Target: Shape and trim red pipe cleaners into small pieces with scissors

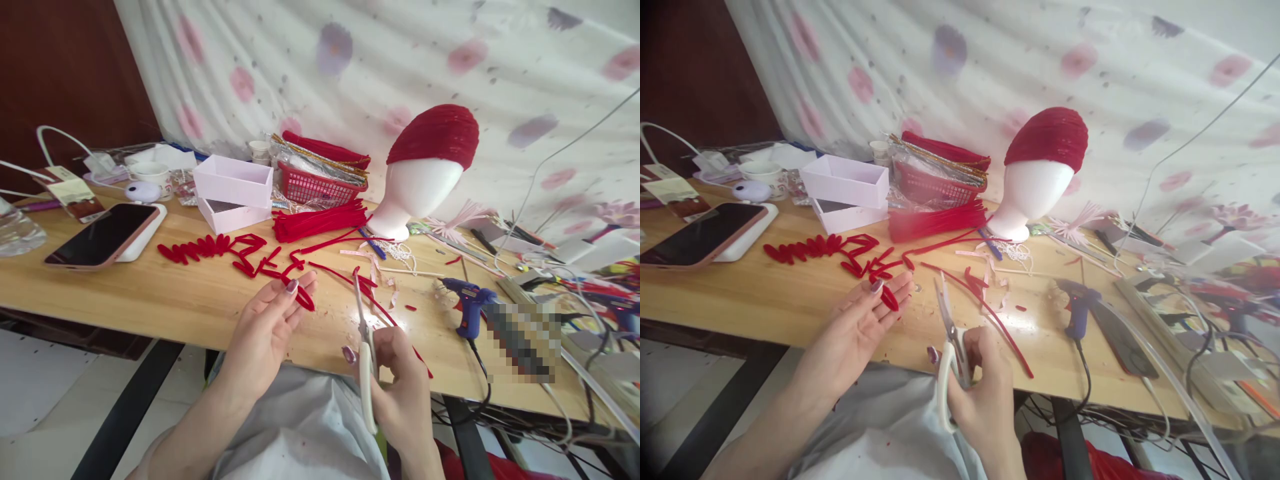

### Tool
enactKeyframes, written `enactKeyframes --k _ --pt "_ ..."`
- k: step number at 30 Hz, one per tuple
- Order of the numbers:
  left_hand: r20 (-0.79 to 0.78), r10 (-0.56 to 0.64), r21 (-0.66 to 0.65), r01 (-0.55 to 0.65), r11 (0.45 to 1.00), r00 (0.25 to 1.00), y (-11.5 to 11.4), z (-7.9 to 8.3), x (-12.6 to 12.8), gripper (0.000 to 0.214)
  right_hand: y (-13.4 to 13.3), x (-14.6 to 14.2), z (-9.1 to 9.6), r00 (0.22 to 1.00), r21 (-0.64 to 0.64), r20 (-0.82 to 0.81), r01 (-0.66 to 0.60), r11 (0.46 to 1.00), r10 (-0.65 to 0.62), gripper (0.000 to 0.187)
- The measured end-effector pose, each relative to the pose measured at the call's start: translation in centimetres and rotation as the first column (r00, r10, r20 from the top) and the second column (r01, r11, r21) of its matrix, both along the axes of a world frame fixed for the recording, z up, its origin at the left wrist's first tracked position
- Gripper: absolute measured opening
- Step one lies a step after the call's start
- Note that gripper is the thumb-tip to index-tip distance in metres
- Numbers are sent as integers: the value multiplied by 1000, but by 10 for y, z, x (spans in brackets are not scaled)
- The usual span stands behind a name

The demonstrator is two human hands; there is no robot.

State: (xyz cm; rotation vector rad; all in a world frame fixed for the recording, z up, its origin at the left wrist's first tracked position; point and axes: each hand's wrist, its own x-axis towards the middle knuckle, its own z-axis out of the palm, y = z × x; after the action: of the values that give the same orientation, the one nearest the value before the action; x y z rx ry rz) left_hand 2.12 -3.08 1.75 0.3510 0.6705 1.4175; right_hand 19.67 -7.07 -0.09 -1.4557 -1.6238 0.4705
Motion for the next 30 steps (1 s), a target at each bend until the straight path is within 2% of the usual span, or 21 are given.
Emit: enactKeyframes --k 3,6,8,12,15,17,19,21,22,24,27,29,30 --pt "10 -31 1 31 1000 999 -3 2 -1 9 -1 0 -1 994 65 96 51 997 -57 27" --pt "5 -56 8 56 998 998 -6 4 -3 13 -3 0 -4 951 226 271 91 970 -152 24" --pt "7 -66 5 66 998 998 -7 6 -3 14 -5 0 -6 928 299 327 76 951 -177 23" --pt "2 -54 -7 54 999 999 -8 7 -3 16 -5 0 -6 936 296 312 70 952 -166 21" --pt "-26 -20 -12 19 1000 999 -6 6 0 17 -5 0 -4 987 146 128 75 986 -94 23" --pt "-51 3 -26 -4 1000 999 -4 5 1 17 -4 -2 -2 990 -21 -138 24 999 -26 27" --pt "-67 17 -42 -20 999 998 -4 4 3 19 -2 -7 0 895 -151 -446 -90 984 13 33" --pt "-90 19 -43 -23 999 996 -5 2 6 20 1 -13 1 740 -180 -671 -231 956 53 41" --pt "-107 15 -38 -20 999 994 -5 1 7 21 3 -16 1 675 -170 -734 -293 941 77 45" --pt "-139 5 -30 -9 999 990 -6 -1 9 22 7 -18 0 598 -134 -789 -390 911 139 47" --pt "-127 0 -23 -3 1000 992 -6 -2 10 21 8 -10 -6 543 -100 -805 -522 847 239 38" --pt "-93 -9 -20 7 1000 996 -4 -1 8 20 6 0 -10 541 -128 -794 -596 793 278 41" --pt "-81 -15 -16 14 1000 997 -3 0 6 20 4 6 -11 566 -164 -772 -616 771 287 43"
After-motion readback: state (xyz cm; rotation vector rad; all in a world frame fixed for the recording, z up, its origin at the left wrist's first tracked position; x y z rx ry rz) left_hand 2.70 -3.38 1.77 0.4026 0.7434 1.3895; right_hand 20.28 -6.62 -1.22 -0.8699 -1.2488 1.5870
